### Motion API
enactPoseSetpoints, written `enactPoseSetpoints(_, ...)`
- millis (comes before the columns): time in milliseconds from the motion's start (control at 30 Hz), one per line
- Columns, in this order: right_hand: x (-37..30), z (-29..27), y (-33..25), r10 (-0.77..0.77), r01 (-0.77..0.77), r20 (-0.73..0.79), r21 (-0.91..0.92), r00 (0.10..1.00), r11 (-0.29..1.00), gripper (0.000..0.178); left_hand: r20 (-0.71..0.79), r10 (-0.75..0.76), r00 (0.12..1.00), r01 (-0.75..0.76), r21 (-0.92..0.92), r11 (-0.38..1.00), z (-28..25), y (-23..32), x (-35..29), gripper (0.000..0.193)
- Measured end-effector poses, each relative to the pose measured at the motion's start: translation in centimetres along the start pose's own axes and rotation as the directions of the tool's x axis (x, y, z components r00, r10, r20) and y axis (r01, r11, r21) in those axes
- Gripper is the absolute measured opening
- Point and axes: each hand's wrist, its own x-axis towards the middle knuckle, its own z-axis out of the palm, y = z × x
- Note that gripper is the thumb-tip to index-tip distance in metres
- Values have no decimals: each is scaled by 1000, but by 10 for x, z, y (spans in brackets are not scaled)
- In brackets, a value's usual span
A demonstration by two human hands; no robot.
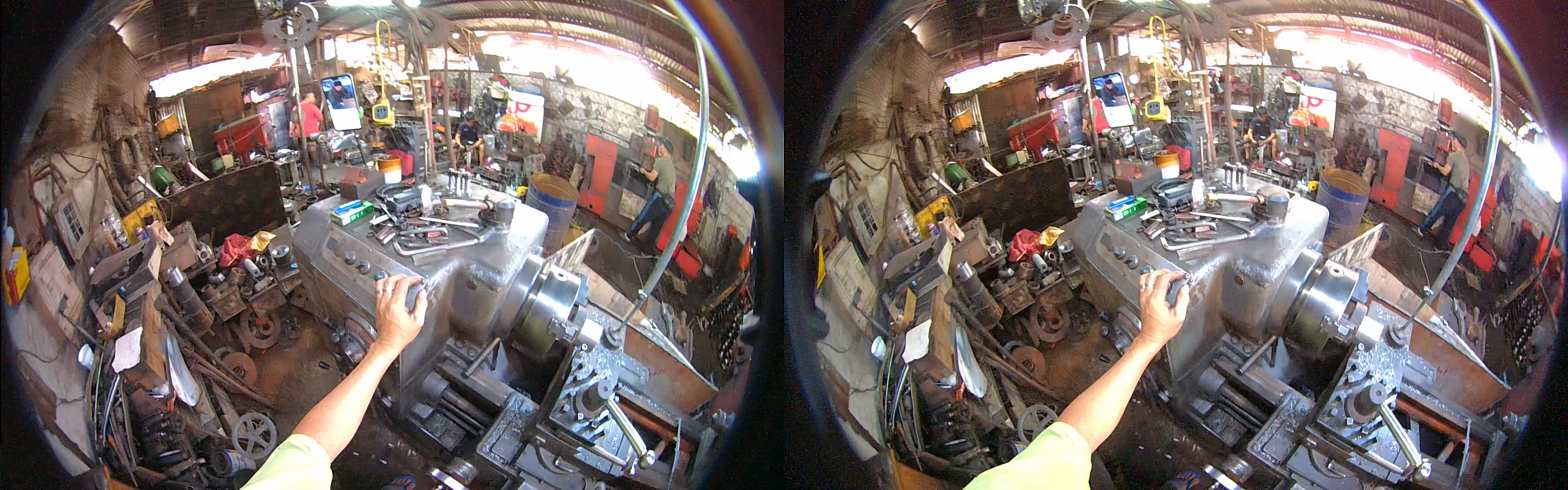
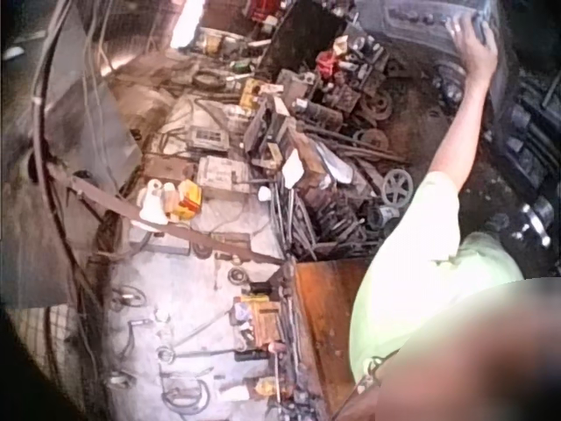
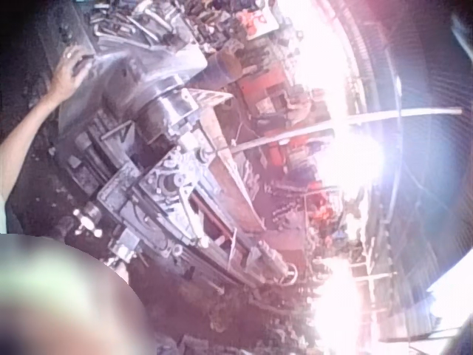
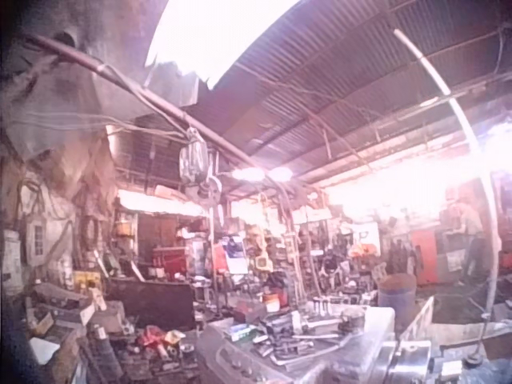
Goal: The person operates a metal lathe, using both hands to turn control wheels and levers while a cylindrical metal workpiece rotates in the chuck. The person repeatedly adjusts the tool carriage and cross-slide, then repositions hands on the control panel and wheels throughout the clip.
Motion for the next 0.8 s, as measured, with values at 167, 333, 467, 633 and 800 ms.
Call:
enactPoseSetpoints(167, 18, 14, 21, -116, 112, -97, -43, 988, 993, 62, 25, -74, 997, 74, -5, 997, -5, 3, -4, 23)
enactPoseSetpoints(333, 33, 23, 35, 87, -98, -118, -93, 989, 991, 78, 26, 18, 1000, -18, 2, 1000, -19, 32, -27, 32)
enactPoseSetpoints(467, 27, 28, 26, 85, -103, -173, -98, 981, 990, 75, 395, -20, 919, 169, -346, 923, -25, 63, -104, 26)
enactPoseSetpoints(633, 26, 37, 20, 134, -160, -198, -124, 971, 979, 73, 973, 86, 214, 586, -198, 786, -20, 60, -221, 34)
enactPoseSetpoints(800, 29, 49, 26, 29, -85, -277, -194, 961, 977, 71, 851, 14, -525, 195, 105, 975, -20, -8, -330, 59)
